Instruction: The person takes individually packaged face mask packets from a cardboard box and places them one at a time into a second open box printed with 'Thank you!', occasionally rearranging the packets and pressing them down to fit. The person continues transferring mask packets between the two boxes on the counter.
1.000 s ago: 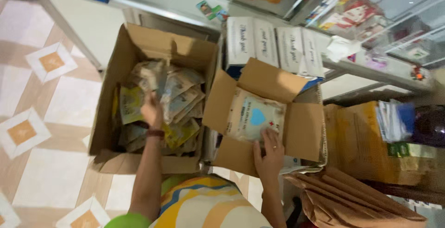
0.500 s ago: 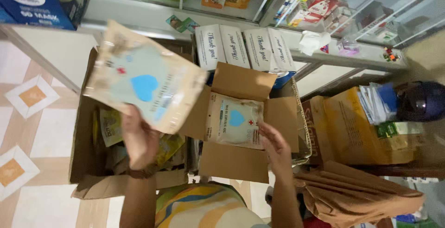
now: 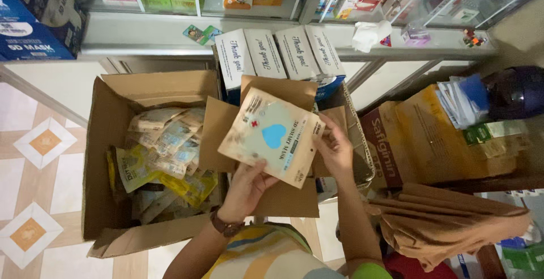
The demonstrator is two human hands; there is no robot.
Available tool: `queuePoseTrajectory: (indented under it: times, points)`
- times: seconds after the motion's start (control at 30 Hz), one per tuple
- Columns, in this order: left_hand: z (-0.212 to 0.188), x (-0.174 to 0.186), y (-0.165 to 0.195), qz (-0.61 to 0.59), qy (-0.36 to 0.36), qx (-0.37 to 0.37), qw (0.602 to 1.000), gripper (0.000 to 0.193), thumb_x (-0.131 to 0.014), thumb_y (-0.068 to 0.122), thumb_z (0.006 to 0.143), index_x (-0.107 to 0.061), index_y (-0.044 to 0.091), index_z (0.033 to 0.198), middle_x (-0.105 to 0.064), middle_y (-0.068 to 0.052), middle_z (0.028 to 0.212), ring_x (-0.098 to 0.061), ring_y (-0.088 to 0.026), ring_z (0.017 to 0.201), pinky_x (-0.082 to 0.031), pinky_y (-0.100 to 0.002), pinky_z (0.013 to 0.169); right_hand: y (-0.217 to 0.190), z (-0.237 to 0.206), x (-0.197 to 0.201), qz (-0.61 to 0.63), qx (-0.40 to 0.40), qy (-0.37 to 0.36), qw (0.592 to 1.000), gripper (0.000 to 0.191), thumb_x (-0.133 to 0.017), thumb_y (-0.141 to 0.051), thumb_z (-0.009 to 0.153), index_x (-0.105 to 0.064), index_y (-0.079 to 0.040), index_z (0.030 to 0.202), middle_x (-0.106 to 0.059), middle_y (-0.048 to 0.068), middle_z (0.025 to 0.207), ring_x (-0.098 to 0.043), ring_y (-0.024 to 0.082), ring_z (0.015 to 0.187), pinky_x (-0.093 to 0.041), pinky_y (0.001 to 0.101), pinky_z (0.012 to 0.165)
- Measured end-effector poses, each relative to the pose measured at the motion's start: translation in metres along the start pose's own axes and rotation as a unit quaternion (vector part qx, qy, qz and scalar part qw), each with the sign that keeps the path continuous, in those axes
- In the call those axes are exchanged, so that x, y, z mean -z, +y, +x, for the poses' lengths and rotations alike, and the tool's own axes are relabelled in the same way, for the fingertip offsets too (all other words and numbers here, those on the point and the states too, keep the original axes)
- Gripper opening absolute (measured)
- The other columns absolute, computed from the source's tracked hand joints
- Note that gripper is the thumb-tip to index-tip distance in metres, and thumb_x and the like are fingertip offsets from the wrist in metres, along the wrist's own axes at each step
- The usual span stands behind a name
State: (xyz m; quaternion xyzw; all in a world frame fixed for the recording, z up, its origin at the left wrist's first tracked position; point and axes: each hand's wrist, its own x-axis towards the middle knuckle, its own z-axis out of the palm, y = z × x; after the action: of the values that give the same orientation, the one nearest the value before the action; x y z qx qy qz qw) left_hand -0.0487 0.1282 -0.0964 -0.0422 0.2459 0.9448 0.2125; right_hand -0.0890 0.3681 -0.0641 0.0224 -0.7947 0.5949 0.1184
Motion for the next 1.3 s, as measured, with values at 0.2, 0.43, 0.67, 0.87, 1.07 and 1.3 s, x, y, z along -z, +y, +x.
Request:
queuePoseTrajectory:
  times: [0.2, 0.43, 0.67, 0.87, 1.07, 1.3]
  points:
    - [-0.008, 0.003, -0.017, -0.021, 0.0, 0.075, 0.997, 0.045, -0.052, 0.013, 0.101, -0.043, 0.011, 0.144, -0.054, -0.012, 0.143, -0.055, -0.03, 0.133, -0.053, -0.06, 0.105, 0.016, 0.013, 0.0, -0.271, 0.107, 0.042, 0.956, 0.027, -0.072, -0.009, 0.094, -0.071, -0.006, 0.121, -0.059, 0.027, 0.136, -0.076, 0.027, 0.094, -0.061, 0.0361, 0.077]
    - [0.002, 0.007, -0.032, -0.09, 0.054, 0.07, 0.992, 0.038, -0.051, 0.021, 0.101, -0.046, 0.008, 0.136, -0.052, -0.015, 0.144, -0.05, -0.038, 0.138, -0.045, -0.059, 0.113, 0.013, 0.019, -0.006, -0.265, 0.017, -0.066, 0.962, 0.035, -0.071, -0.02, 0.093, -0.069, -0.008, 0.125, -0.048, 0.025, 0.152, -0.076, 0.033, 0.091, -0.06, 0.0415, 0.078]
    - [0.018, 0.006, -0.037, -0.136, 0.005, 0.028, 0.99, 0.044, -0.052, 0.023, 0.104, -0.042, 0.004, 0.143, -0.051, -0.015, 0.148, -0.047, -0.032, 0.141, -0.036, -0.053, 0.121, 0.022, -0.001, -0.012, -0.38, 0.164, -0.117, 0.903, 0.048, -0.075, -0.021, 0.087, -0.064, -0.005, 0.132, -0.046, 0.036, 0.146, -0.043, 0.056, 0.137, -0.042, 0.0547, 0.105]
    - [0.001, 0.004, -0.029, -0.083, -0.017, 0.048, 0.995, 0.048, -0.048, 0.029, 0.103, -0.043, 0.007, 0.145, -0.048, -0.011, 0.152, -0.043, -0.027, 0.144, -0.034, -0.052, 0.12, 0.047, -0.004, -0.012, -0.398, 0.178, -0.158, 0.886, 0.046, -0.069, -0.023, 0.094, -0.061, -0.003, 0.134, -0.055, 0.03, 0.141, -0.046, 0.049, 0.137, -0.03, 0.0556, 0.12]
    - [0.003, -0.001, -0.033, -0.113, -0.094, 0.12, 0.982, 0.052, -0.044, 0.034, 0.107, -0.042, 0.004, 0.149, -0.043, -0.016, 0.157, -0.041, -0.03, 0.146, -0.034, -0.049, 0.12, 0.034, 0.001, -0.005, -0.372, 0.228, -0.167, 0.884, 0.057, -0.07, -0.03, 0.091, -0.058, -0.002, 0.139, -0.049, 0.032, 0.144, -0.041, 0.049, 0.138, -0.026, 0.0614, 0.115]
    - [0.013, 0.0, -0.047, -0.139, -0.101, 0.156, 0.973, 0.053, -0.044, 0.038, 0.109, -0.038, 0.002, 0.148, -0.04, -0.018, 0.161, -0.041, -0.03, 0.148, -0.033, -0.047, 0.124, 0.03, 0.0, -0.009, -0.378, 0.242, -0.152, 0.88, 0.056, -0.073, -0.025, 0.088, -0.059, -0.007, 0.14, -0.046, 0.032, 0.15, -0.039, 0.05, 0.141, -0.028, 0.0591, 0.117]
